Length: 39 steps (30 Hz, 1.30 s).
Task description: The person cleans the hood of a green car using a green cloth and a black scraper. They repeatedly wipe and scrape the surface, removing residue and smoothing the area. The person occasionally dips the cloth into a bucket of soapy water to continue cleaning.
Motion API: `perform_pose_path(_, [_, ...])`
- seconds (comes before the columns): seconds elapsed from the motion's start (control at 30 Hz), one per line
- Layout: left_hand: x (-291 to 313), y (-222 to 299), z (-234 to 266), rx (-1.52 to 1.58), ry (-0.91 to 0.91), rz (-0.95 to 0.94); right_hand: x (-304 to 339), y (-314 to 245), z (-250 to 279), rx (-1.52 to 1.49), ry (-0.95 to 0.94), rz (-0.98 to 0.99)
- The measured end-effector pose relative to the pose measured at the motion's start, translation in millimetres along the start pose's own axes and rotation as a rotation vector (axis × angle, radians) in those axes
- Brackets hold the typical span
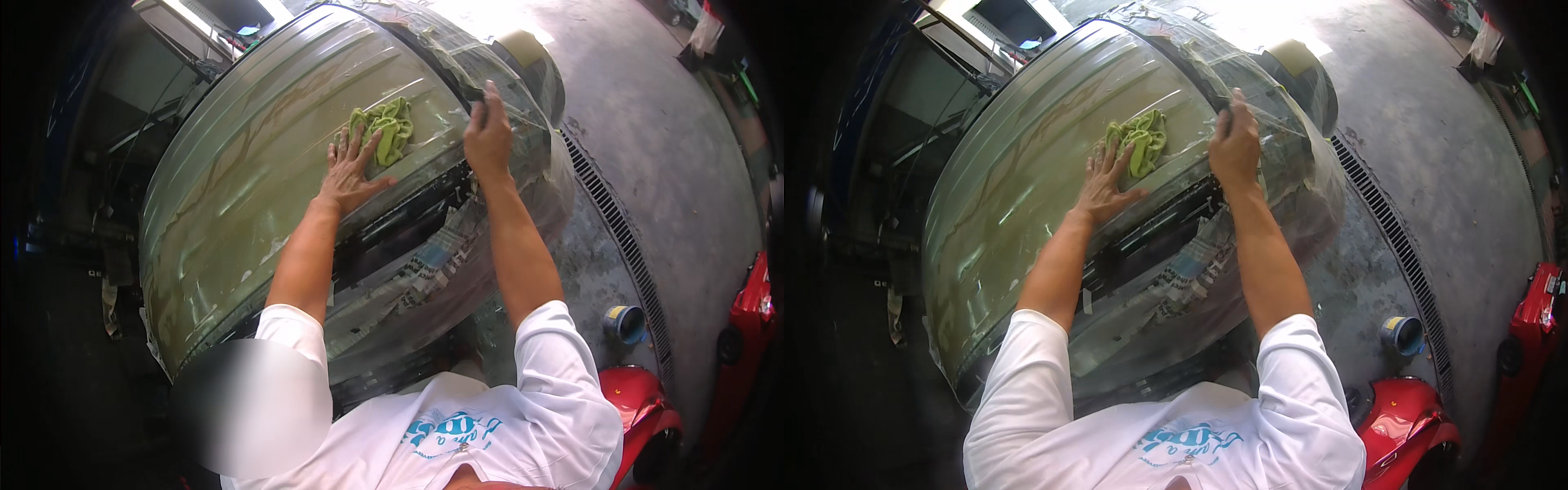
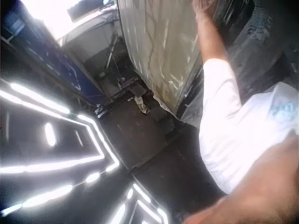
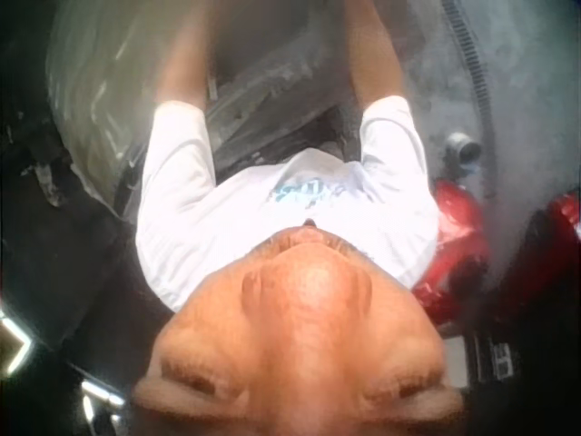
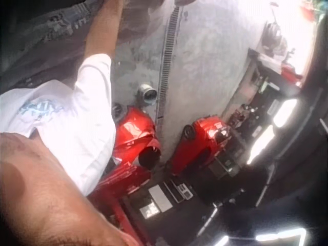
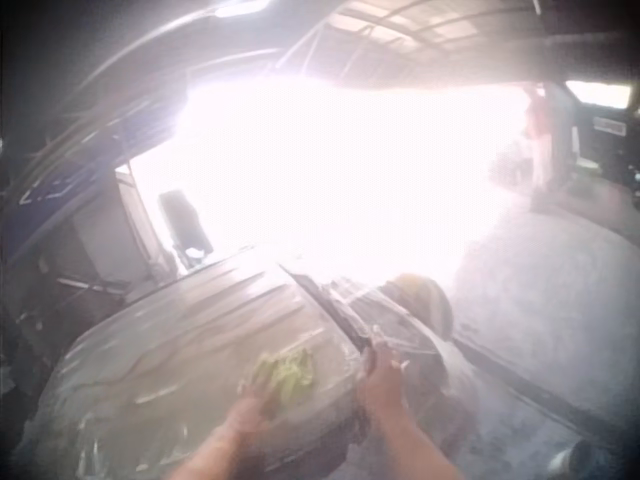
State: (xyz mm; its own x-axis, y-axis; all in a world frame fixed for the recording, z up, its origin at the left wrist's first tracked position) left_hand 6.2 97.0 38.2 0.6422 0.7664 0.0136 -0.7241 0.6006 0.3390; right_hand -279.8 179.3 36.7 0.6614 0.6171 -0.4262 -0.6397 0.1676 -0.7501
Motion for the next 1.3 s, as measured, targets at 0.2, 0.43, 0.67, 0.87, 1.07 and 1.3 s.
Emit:
perform_pose_path(0.2, [-4.4,3.0,-10.7,-0.097,0.009,-0.008,6.3,29.3,-47.3,0.716,-0.464,0.420])
perform_pose_path(0.43, [-3.4,-1.6,-6.3,-0.109,0.007,0.003,20.1,21.7,-28.8,0.879,-0.515,0.468])
perform_pose_path(0.67, [-6.2,2.7,-1.3,-0.080,0.006,-0.018,-3.4,30.8,-44.1,0.875,-0.548,0.407])
perform_pose_path(0.87, [-6.3,5.8,3.2,-0.047,-0.003,-0.018,-19.9,34.0,-42.0,0.818,-0.568,0.482])
perform_pose_path(1.07, [-2.9,4.2,2.6,-0.050,0.010,-0.009,-32.1,-11.7,-36.7,-0.100,-0.465,0.073])
perform_pose_path(1.3, [-0.8,4.2,2.7,-0.021,0.026,-0.010,-40.1,-19.4,-31.5,-0.369,-0.767,-0.217])
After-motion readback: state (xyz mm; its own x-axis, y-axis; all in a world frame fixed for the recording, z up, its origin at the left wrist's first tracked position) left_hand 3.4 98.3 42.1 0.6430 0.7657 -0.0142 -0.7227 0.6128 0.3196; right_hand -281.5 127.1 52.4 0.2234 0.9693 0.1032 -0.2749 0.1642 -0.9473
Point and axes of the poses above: each hand's wrist, its own x-axis away from the middle knuckle, its own z-axis out of the back of the hand, y = z × x, the point moved 1 cm from there along -x, towards the middle knuckle, and after that the axes turned 13 degrees about x, right-handed, at the moved point
